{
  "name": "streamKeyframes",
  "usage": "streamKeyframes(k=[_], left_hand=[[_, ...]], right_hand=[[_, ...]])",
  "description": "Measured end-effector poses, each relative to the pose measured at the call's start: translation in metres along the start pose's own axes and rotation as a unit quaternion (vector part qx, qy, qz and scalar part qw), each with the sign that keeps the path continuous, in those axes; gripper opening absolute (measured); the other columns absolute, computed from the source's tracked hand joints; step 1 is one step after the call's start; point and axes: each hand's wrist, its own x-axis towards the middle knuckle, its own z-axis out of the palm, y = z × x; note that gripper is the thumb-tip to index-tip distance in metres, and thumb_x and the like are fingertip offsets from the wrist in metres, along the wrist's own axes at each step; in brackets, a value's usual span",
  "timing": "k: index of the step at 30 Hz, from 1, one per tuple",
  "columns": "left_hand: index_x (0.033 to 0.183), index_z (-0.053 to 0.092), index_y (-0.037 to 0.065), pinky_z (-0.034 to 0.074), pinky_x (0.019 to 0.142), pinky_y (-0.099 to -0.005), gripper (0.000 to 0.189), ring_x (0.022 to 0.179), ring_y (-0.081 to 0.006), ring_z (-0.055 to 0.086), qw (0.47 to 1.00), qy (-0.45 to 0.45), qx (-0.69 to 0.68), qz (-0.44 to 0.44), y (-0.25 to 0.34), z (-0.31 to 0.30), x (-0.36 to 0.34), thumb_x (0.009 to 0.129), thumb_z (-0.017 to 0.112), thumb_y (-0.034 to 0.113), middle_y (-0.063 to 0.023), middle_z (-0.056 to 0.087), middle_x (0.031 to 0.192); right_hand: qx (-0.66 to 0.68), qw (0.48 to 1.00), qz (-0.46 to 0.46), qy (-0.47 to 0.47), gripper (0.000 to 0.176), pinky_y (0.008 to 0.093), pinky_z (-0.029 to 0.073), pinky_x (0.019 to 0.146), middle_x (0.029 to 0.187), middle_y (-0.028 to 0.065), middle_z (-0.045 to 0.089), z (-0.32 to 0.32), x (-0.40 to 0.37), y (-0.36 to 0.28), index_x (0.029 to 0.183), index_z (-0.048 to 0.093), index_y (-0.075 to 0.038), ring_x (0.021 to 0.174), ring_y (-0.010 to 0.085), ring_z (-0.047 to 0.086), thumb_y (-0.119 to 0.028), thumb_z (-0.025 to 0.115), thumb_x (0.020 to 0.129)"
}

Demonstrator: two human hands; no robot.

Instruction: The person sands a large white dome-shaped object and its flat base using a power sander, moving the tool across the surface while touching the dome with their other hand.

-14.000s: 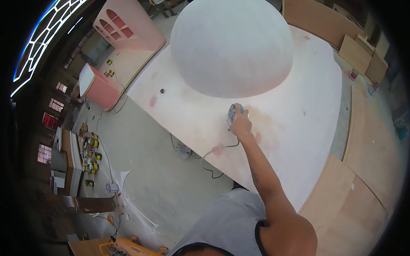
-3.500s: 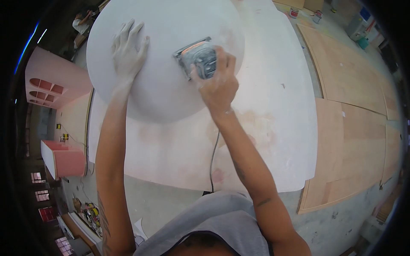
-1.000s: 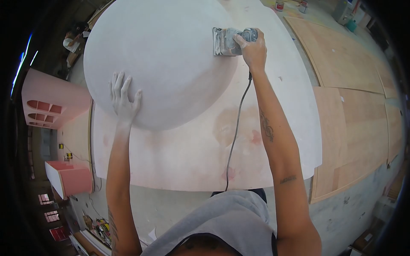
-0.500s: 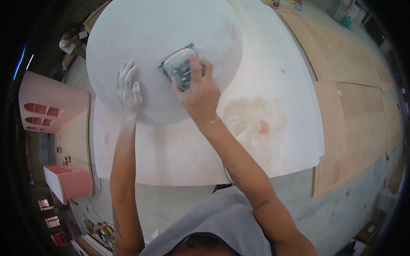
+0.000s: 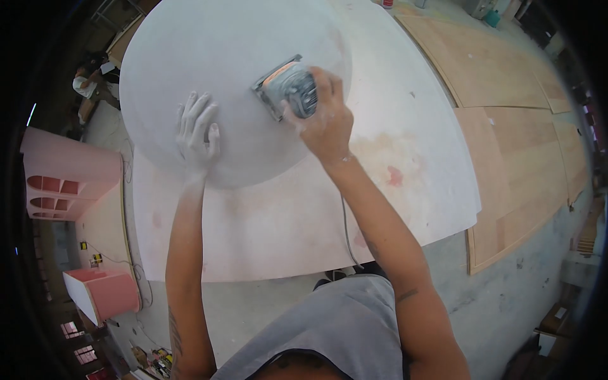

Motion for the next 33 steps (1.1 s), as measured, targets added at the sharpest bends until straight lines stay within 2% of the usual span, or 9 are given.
streamKeyframes(k=[2, 4, 7, 12, 14, 17, 21, 26, 33], left_hand=[[0.140, 0.072, 0.019, 0.032, 0.130, -0.0562, 0.043, 0.153, -0.0317, 0.051, 0.999, -0.031, 0.026, 0.031, 0.004, 0.005, 0.001, 0.099, 0.062, 0.016, -0.0053, 0.060, 0.159], [0.140, 0.074, 0.033, 0.029, 0.132, -0.0549, 0.043, 0.155, -0.0280, 0.047, 0.982, -0.127, 0.085, 0.115, 0.011, 0.010, 0.002, 0.097, 0.072, 0.026, 0.0001, 0.057, 0.163], [0.145, 0.070, 0.041, 0.027, 0.133, -0.0541, 0.050, 0.158, -0.0253, 0.044, 0.967, -0.161, 0.132, 0.146, 0.012, 0.013, 0.006, 0.096, 0.077, 0.037, 0.0031, 0.053, 0.166], [0.151, 0.065, 0.042, 0.026, 0.134, -0.0539, 0.055, 0.159, -0.0237, 0.042, 0.962, -0.186, 0.169, 0.110, 0.013, 0.014, 0.002, 0.097, 0.075, 0.046, 0.0042, 0.051, 0.168], [0.152, 0.063, 0.043, 0.026, 0.134, -0.0544, 0.055, 0.159, -0.0220, 0.042, 0.963, -0.178, 0.180, 0.090, 0.012, 0.016, -0.001, 0.099, 0.072, 0.050, 0.0061, 0.050, 0.169], [0.151, 0.065, 0.038, 0.029, 0.133, -0.0526, 0.050, 0.157, -0.0237, 0.044, 0.970, -0.147, 0.186, 0.049, 0.008, 0.012, -0.001, 0.101, 0.071, 0.045, 0.0037, 0.052, 0.167], [0.146, 0.070, 0.027, 0.034, 0.130, -0.0512, 0.043, 0.154, -0.0283, 0.049, 0.984, -0.058, 0.167, 0.017, 0.009, 0.016, 0.000, 0.104, 0.068, 0.034, -0.0034, 0.058, 0.162], [0.143, 0.071, 0.022, 0.037, 0.128, -0.0516, 0.038, 0.152, -0.0313, 0.051, 0.986, -0.011, 0.167, -0.027, 0.015, 0.020, 0.001, 0.105, 0.064, 0.027, -0.0070, 0.062, 0.156], [0.140, 0.069, 0.012, 0.037, 0.128, -0.0541, 0.037, 0.151, -0.0349, 0.051, 0.996, 0.055, 0.050, -0.056, 0.009, 0.012, 0.004, 0.108, 0.050, 0.015, -0.0108, 0.061, 0.155]], right_hand=[[0.000, 1.000, 0.000, 0.014, 0.070, 0.0433, 0.063, 0.075, 0.125, 0.0124, 0.065, -0.004, 0.021, 0.024, 0.141, 0.061, -0.014, 0.097, 0.0340, 0.074, -0.028, 0.092, 0.080], [-0.010, 0.999, 0.031, 0.018, 0.073, 0.0445, 0.062, 0.084, 0.126, 0.0139, 0.066, -0.007, 0.042, 0.053, 0.143, 0.060, -0.012, 0.103, 0.0348, 0.074, -0.030, 0.093, 0.080], [0.018, 0.997, 0.077, -0.001, 0.077, 0.0439, 0.059, 0.094, 0.127, 0.0160, 0.069, -0.006, 0.077, 0.094, 0.145, 0.060, -0.010, 0.109, 0.0344, 0.073, -0.035, 0.093, 0.080], [0.012, 0.987, 0.155, -0.034, 0.082, 0.0423, 0.058, 0.098, 0.126, 0.0206, 0.074, 0.002, 0.133, 0.151, 0.146, 0.059, -0.006, 0.113, 0.0341, 0.073, -0.045, 0.090, 0.081], [0.058, 0.938, 0.326, -0.103, 0.083, 0.0439, 0.057, 0.100, 0.124, 0.0231, 0.074, -0.003, 0.154, 0.147, 0.147, 0.059, -0.005, 0.114, 0.0371, 0.073, -0.046, 0.090, 0.081], [0.072, 0.919, 0.372, -0.110, 0.083, 0.0460, 0.057, 0.099, 0.120, 0.0244, 0.075, -0.003, 0.168, 0.147, 0.146, 0.058, -0.005, 0.113, 0.0390, 0.073, -0.045, 0.090, 0.081], [0.031, 0.965, 0.255, -0.056, 0.079, 0.0473, 0.057, 0.096, 0.122, 0.0234, 0.074, 0.007, 0.140, 0.166, 0.144, 0.059, -0.005, 0.109, 0.0391, 0.073, -0.045, 0.088, 0.083], [0.017, 0.991, 0.129, -0.013, 0.070, 0.0479, 0.059, 0.093, 0.129, 0.0183, 0.065, -0.008, 0.070, 0.077, 0.143, 0.060, -0.011, 0.104, 0.0403, 0.072, -0.037, 0.087, 0.085], [0.031, 0.994, 0.090, -0.054, 0.070, 0.0468, 0.063, 0.074, 0.131, 0.0139, 0.061, 0.006, 0.002, -0.026, 0.141, 0.062, -0.023, 0.100, 0.0380, 0.073, -0.028, 0.091, 0.077]])
